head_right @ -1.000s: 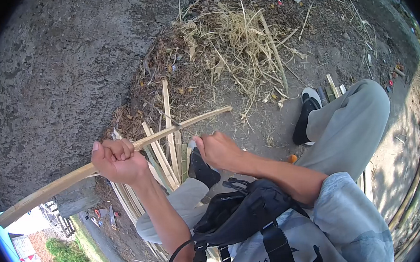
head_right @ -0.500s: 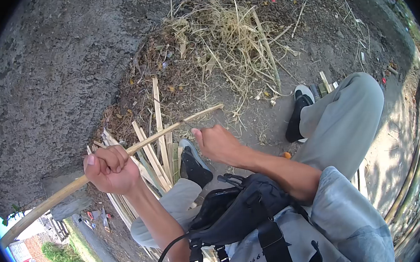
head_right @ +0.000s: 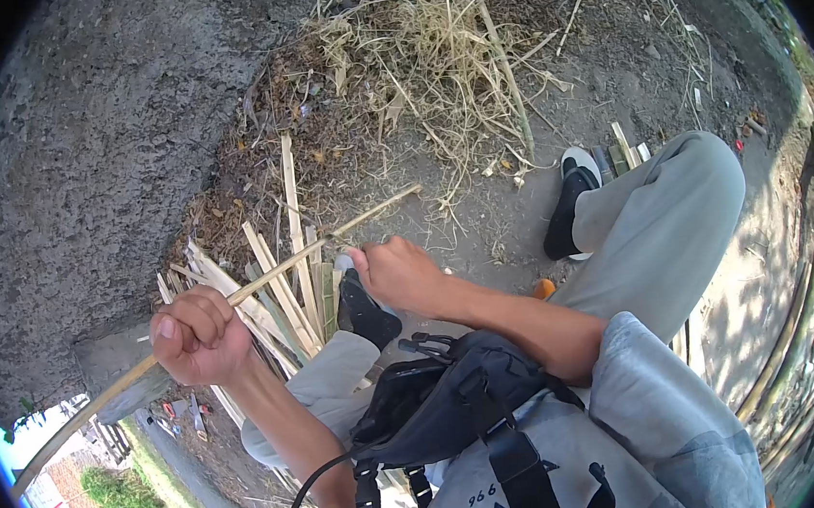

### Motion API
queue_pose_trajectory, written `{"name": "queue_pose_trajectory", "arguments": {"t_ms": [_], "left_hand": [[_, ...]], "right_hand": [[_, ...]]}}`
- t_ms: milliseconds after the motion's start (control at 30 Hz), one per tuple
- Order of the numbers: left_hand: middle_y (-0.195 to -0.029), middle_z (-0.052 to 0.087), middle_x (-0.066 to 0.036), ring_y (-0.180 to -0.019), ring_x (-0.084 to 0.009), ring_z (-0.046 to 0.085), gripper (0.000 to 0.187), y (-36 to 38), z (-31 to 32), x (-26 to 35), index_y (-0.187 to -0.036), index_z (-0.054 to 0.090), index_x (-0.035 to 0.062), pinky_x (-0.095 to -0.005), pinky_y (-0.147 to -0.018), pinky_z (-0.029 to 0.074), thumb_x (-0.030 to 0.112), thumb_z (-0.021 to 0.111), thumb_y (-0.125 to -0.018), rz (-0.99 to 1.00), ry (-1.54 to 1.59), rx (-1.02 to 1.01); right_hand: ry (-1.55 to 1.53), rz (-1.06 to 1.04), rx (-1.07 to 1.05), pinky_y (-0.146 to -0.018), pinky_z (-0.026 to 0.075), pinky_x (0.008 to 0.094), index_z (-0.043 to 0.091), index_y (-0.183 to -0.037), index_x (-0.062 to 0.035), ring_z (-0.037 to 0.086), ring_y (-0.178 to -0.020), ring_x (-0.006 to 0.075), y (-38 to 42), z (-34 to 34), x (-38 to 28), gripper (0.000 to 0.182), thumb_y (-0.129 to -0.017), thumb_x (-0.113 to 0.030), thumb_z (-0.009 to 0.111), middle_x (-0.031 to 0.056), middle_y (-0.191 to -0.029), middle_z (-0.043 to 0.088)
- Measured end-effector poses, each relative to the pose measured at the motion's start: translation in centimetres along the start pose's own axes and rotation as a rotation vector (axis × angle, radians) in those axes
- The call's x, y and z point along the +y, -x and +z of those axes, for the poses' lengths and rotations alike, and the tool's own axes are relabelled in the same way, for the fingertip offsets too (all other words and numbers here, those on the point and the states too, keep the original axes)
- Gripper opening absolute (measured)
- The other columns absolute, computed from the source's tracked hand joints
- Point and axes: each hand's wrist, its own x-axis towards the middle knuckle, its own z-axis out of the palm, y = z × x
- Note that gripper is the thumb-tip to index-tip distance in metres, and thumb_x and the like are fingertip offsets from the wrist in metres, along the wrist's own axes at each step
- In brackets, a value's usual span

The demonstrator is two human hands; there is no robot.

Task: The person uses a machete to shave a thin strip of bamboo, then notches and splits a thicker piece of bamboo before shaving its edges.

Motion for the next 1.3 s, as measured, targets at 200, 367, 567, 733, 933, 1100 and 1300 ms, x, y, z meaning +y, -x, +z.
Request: {"name": "queue_pose_trajectory", "arguments": {"t_ms": [200, 367, 567, 733, 933, 1100, 1300], "left_hand": [[-0.038, 0.028, -0.001, -0.031, -0.0075, 0.014, 0.043, 0.6, 0.4, 0.2, -0.048, 0.021, 0.0162, -0.0238, -0.031, 0.014, 0.013, 0.044, -0.084, 0.03, -0.057, 0.008], [-0.038, 0.028, -0.001, -0.031, -0.0071, 0.015, 0.043, 0.5, 1.1, -0.3, -0.049, 0.022, 0.0164, -0.0236, -0.032, 0.014, 0.015, 0.044, -0.086, -0.003, -0.052, -0.005], [-0.038, 0.028, 0.0, -0.031, -0.0072, 0.016, 0.043, 0.1, 1.6, -0.7, -0.05, 0.023, 0.0159, -0.0242, -0.031, 0.015, 0.014, 0.044, -0.086, 0.083, -0.071, 0.001], [-0.039, 0.027, 0.0, -0.032, -0.0066, 0.016, 0.042, 1.2, 0.6, -0.4, -0.05, 0.022, 0.0168, -0.0242, -0.033, 0.014, 0.013, 0.044, -0.086, 0.024, -0.029, 0.035], [-0.04, 0.025, 0.001, -0.033, -0.0072, 0.015, 0.041, 1.3, -0.4, -0.1, -0.052, 0.02, 0.0177, -0.0243, -0.035, 0.015, 0.012, 0.044, -0.086, 0.042, -0.061, 0.18], [-0.04, 0.029, -0.002, -0.031, -0.0068, 0.015, 0.04, 2.0, 0.4, -0.1, -0.054, 0.02, 0.0133, -0.0244, -0.03, 0.015, 0.008, 0.046, -0.083, 0.071, -0.019, 0.098], [-0.039, 0.028, -0.001, -0.033, -0.0069, 0.015, 0.04, 2.0, 0.2, -0.1, -0.052, 0.021, 0.0146, -0.0246, -0.033, 0.015, 0.01, 0.045, -0.084, 0.056, -0.011, 0.069]], "right_hand": [[0.004, 0.105, -0.115, -0.067, 0.051, 0.0552, 0.063, -0.069, 0.0087, 0.06, -0.065, 0.0527, -1.4, -1.3, 1.8, 0.059, -0.102, -0.035, 0.039, 0.0341, -0.062, 0.056], [-0.033, -0.054, 0.021, -0.062, 0.048, 0.055, 0.059, -0.065, 0.0093, 0.058, -0.062, 0.0509, 0.5, -0.6, -1.0, 0.059, -0.102, -0.033, 0.04, 0.0323, -0.061, 0.056], [-0.002, 0.295, -0.113, -0.071, 0.051, 0.0559, 0.065, -0.075, 0.0106, 0.061, -0.07, 0.0532, -2.3, -0.3, 6.3, 0.057, -0.101, -0.034, 0.041, 0.0361, -0.069, 0.059], [-0.072, 0.138, -0.066, -0.072, 0.051, 0.056, 0.065, -0.076, 0.0113, 0.062, -0.074, 0.0533, 0.1, 0.1, 1.6, 0.058, -0.101, -0.035, 0.04, 0.0352, -0.073, 0.061], [0.022, 0.24, -0.105, -0.072, 0.051, 0.0555, 0.065, -0.076, 0.0114, 0.062, -0.075, 0.0529, -2.4, 1.4, 6.0, 0.058, -0.101, -0.036, 0.04, 0.0358, -0.072, 0.06], [-0.054, 0.136, -0.131, -0.07, 0.051, 0.0561, 0.065, -0.079, 0.0111, 0.062, -0.072, 0.0526, -0.2, -1.1, 0.0, 0.057, -0.101, -0.036, 0.041, 0.0359, -0.069, 0.06], [-0.027, 0.04, -0.024, -0.068, 0.051, 0.0558, 0.065, -0.081, 0.0105, 0.061, -0.068, 0.0522, 0.2, 0.9, 0.6, 0.054, -0.101, -0.035, 0.042, 0.0341, -0.067, 0.06]]}}
